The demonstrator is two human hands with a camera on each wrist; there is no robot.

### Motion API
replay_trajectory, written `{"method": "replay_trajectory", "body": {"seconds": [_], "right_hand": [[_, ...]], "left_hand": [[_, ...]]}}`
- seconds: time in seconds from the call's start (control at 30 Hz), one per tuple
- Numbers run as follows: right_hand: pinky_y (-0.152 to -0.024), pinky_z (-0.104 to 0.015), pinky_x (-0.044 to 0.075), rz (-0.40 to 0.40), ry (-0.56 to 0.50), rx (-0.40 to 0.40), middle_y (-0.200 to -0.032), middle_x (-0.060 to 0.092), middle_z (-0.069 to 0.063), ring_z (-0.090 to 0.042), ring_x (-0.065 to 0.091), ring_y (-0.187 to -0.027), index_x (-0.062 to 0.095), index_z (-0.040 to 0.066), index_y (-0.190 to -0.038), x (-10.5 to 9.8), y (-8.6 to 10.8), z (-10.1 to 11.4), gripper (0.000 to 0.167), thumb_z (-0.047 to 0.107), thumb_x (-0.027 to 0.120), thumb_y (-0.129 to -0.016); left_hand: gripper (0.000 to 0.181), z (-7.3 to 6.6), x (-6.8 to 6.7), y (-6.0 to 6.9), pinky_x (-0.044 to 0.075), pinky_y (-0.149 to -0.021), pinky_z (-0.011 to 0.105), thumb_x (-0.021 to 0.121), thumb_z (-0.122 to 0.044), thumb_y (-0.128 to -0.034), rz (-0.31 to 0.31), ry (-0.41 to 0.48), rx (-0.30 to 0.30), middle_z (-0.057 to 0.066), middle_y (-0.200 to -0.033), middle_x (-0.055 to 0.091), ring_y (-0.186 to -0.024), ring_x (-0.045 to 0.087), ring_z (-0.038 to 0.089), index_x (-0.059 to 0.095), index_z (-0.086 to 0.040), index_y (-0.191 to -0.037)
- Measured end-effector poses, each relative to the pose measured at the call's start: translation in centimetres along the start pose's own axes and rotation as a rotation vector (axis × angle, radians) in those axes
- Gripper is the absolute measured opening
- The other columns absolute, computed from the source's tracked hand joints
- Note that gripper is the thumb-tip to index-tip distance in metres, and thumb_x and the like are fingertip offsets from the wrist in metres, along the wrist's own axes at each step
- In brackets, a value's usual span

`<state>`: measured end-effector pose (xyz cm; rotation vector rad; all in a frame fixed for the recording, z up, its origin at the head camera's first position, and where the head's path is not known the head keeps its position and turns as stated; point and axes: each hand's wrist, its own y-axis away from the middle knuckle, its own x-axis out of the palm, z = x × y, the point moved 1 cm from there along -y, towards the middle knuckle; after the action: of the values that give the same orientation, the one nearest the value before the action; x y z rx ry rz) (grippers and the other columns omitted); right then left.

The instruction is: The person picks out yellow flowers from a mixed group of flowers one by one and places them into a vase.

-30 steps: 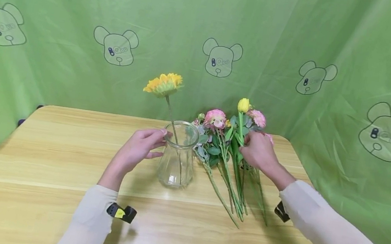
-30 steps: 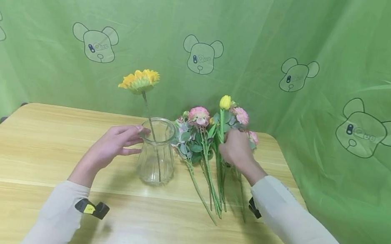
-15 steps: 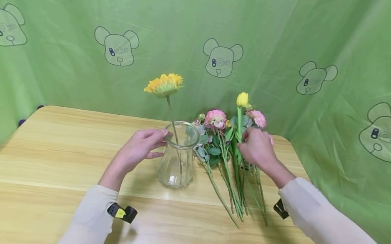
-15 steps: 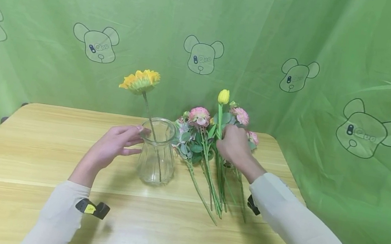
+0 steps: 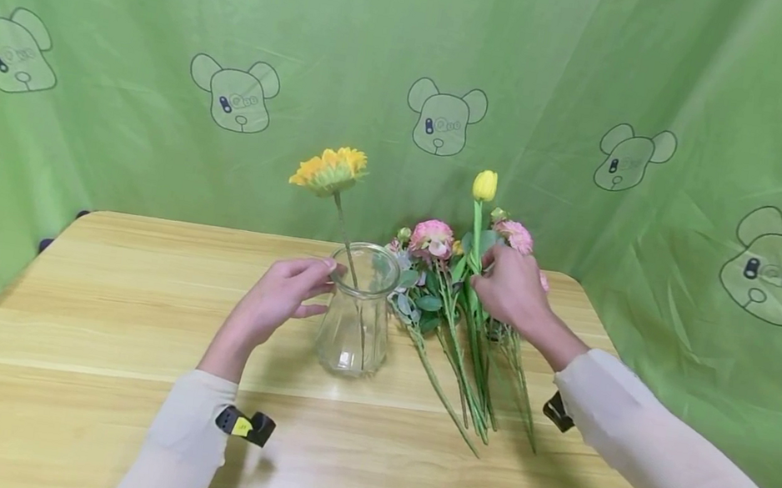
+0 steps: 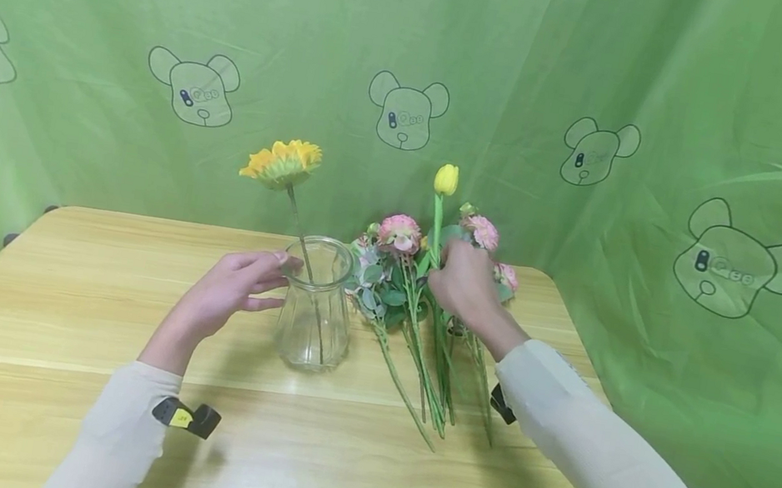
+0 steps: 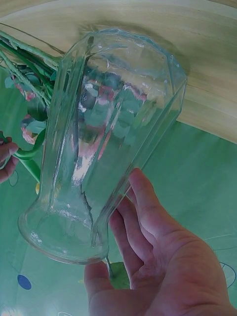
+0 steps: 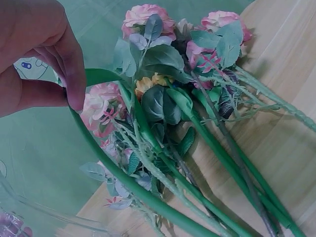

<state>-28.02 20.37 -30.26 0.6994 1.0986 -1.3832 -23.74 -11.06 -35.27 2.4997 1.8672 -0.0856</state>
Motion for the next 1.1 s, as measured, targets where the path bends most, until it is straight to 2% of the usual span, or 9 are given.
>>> {"method": "replay_trajectory", "body": {"seconds": [0.27,0.7,0.97,1.1], "right_hand": [[-0.054,-0.032,0.056,-0.028,-0.06,-0.017,-0.093,0.071,-0.022,-0.026,0.066,-0.067,0.062,-0.004,-0.103,-0.1,-0.4,0.5,0.017,0.006,0.065,-0.09],[-0.056,-0.031,0.059,-0.024,-0.112,0.008,-0.1,0.073,-0.023,-0.031,0.072,-0.08,0.062,-0.004,-0.118,-0.1,-0.5,1.5,0.028,0.007,0.068,-0.093],[-0.051,-0.029,0.058,-0.021,-0.155,0.017,-0.099,0.073,-0.024,-0.027,0.07,-0.071,0.062,-0.004,-0.119,0.2,-0.8,1.7,0.03,0.008,0.069,-0.093],[-0.05,-0.029,0.058,-0.007,-0.203,0.021,-0.095,0.074,-0.024,-0.03,0.073,-0.068,0.062,-0.004,-0.121,0.2,-1.0,1.9,0.03,0.008,0.068,-0.094]], "left_hand": [[0.053,0.0,0.0,0.0,0.056,-0.104,0.045,0.047,-0.039,-0.1075,0.001,0.001,-0.001,0.018,-0.151,0.051,-0.14,0.049,0.037,0.056,0.001,-0.141],[0.053,0.0,0.0,0.0,0.056,-0.104,0.045,0.047,-0.038,-0.1075,0.002,0.004,-0.002,0.018,-0.152,0.05,-0.14,0.049,0.037,0.055,0.001,-0.141],[0.052,0.0,0.0,0.0,0.056,-0.104,0.044,0.047,-0.038,-0.1074,0.001,0.0,0.003,0.017,-0.152,0.051,-0.14,0.05,0.037,0.056,0.001,-0.141],[0.052,0.1,0.0,-0.1,0.057,-0.103,0.044,0.047,-0.038,-0.1076,-0.001,0.0,0.003,0.017,-0.151,0.051,-0.14,0.05,0.036,0.056,0.001,-0.14]]}}
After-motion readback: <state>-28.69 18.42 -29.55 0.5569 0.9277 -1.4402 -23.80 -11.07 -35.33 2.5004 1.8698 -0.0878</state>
